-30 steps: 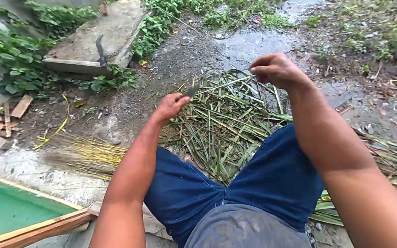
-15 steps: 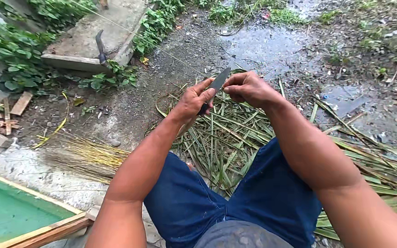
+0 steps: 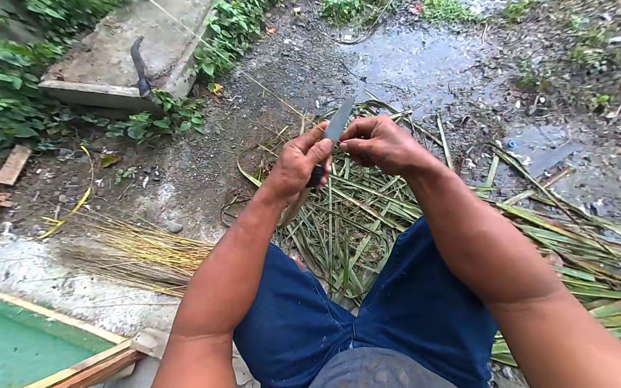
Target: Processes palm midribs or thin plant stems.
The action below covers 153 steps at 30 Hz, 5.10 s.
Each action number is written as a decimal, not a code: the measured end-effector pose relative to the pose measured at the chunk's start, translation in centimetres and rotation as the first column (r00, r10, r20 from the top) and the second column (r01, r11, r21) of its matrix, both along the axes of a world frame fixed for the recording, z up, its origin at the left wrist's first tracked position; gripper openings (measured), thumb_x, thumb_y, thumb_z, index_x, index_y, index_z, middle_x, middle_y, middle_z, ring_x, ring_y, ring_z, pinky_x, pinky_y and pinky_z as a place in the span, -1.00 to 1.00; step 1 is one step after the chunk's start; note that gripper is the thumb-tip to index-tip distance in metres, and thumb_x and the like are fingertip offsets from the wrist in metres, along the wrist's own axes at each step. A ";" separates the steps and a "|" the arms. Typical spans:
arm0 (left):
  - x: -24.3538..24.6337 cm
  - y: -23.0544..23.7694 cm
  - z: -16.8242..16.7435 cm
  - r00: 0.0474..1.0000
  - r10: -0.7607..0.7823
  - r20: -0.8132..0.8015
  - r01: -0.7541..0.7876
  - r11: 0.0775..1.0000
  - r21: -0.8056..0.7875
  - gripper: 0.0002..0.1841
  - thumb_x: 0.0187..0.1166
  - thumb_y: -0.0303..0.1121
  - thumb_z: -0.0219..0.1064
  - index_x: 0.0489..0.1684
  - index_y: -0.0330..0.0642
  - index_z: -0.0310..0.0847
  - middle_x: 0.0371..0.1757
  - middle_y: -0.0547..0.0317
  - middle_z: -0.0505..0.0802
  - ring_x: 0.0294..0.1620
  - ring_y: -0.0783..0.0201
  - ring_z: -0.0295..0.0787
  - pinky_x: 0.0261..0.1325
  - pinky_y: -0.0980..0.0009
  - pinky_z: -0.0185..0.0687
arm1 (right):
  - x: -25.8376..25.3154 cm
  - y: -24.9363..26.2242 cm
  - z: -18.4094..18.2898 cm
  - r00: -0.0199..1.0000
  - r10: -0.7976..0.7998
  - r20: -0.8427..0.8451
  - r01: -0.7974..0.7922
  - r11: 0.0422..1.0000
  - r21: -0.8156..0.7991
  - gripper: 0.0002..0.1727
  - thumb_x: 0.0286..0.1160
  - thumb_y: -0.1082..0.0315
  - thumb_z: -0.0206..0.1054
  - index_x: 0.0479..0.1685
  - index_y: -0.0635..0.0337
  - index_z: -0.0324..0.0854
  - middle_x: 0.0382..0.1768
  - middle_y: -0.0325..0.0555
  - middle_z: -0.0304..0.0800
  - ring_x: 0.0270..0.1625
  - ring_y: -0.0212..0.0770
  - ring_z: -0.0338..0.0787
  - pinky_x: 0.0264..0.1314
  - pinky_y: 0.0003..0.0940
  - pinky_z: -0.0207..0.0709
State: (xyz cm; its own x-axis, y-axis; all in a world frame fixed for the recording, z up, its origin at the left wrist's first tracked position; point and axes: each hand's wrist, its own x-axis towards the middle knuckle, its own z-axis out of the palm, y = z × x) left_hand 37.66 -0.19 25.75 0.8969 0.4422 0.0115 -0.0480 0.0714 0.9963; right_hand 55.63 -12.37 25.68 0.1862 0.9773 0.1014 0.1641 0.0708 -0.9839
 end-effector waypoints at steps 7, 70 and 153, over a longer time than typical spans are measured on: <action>-2.7 3.1 2.1 0.956 0.232 0.179 -0.229 0.973 -0.036 -0.64 0.90 -0.23 -0.16 0.53 0.05 0.36 -0.59 0.40 0.62 -0.71 0.44 0.58 -0.65 0.51 0.64 | 0.8 -1.2 0.4 0.993 0.007 0.117 -0.007 1.000 0.001 -0.92 0.56 0.45 0.36 -0.23 0.22 0.75 -0.49 -0.31 0.73 -0.61 -0.54 0.51 -0.55 -0.61 0.41; -1.1 -0.6 0.0 0.996 0.071 0.059 -0.059 0.980 -0.187 -0.56 0.87 -0.33 -0.05 0.68 -0.13 0.29 -0.59 0.26 0.60 -0.71 0.39 0.58 -0.66 0.51 0.62 | 1.1 -2.4 -0.7 0.978 0.015 0.209 -0.021 0.999 0.027 -0.82 0.66 0.37 0.30 -0.14 0.21 0.81 -0.53 -0.32 0.72 -0.62 -0.54 0.54 -0.55 -0.58 0.47; -4.3 2.3 0.5 0.977 0.183 0.108 -0.165 0.973 -0.160 -0.56 0.88 -0.31 -0.12 0.68 -0.10 0.29 -0.60 0.29 0.62 -0.72 0.40 0.59 -0.65 0.52 0.63 | 4.5 -5.6 -0.7 0.954 0.140 0.263 -0.109 0.985 -0.131 -0.79 0.64 0.36 0.25 -0.19 0.14 0.82 -0.66 -0.38 0.62 -0.72 -0.55 0.44 -0.68 -0.61 0.34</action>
